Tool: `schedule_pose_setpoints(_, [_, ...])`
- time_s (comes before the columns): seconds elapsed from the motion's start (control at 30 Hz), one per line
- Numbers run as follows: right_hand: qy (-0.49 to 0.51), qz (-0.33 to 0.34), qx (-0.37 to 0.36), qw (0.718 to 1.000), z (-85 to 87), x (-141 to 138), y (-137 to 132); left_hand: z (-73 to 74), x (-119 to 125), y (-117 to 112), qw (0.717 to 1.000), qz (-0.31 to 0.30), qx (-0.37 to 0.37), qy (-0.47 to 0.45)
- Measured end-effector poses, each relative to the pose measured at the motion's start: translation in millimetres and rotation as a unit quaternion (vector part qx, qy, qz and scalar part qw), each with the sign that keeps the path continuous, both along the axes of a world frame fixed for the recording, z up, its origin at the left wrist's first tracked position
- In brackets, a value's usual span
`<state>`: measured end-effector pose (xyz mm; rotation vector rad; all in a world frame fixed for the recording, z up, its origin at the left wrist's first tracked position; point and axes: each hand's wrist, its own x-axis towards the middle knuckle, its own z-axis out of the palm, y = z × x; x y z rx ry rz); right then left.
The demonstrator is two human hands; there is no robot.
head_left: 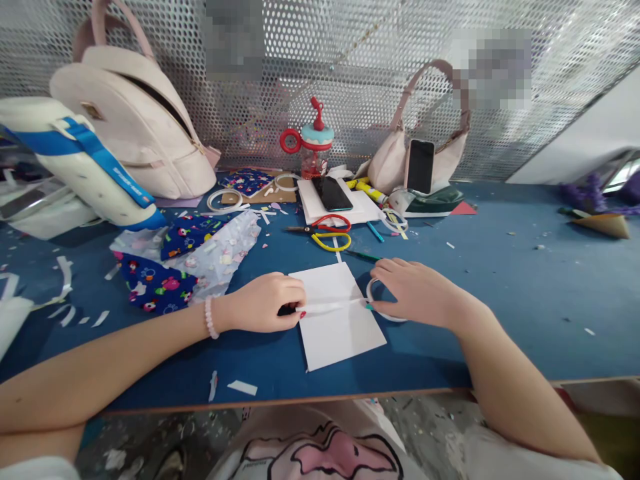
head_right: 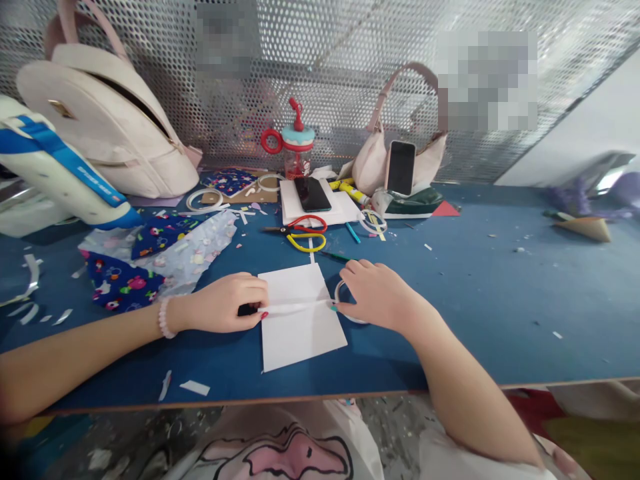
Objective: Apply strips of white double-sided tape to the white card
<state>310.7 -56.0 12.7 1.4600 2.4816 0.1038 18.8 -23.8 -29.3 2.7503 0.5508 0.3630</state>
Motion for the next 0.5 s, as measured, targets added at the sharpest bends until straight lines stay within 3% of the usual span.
schedule_pose_setpoints(0.17, [0.018,0.013,0.035,0.999,0.5,-0.9,-0.4,0.0,-0.1,-0.7,1.0,0.001,-0.002,-0.001])
schedule_pose_setpoints(0.33, [0.157,0.127,0.022,0.979,-1.4,-25.9,-4.9,1.5,1.4,-3.6,1.0,0.003,0.011,-0.027])
schedule_pose_setpoints(0.5, [0.234,0.245,0.068,0.938,-20.6,-53.5,-13.8,5.2,2.6,-8.5,0.999,0.011,0.03,-0.042])
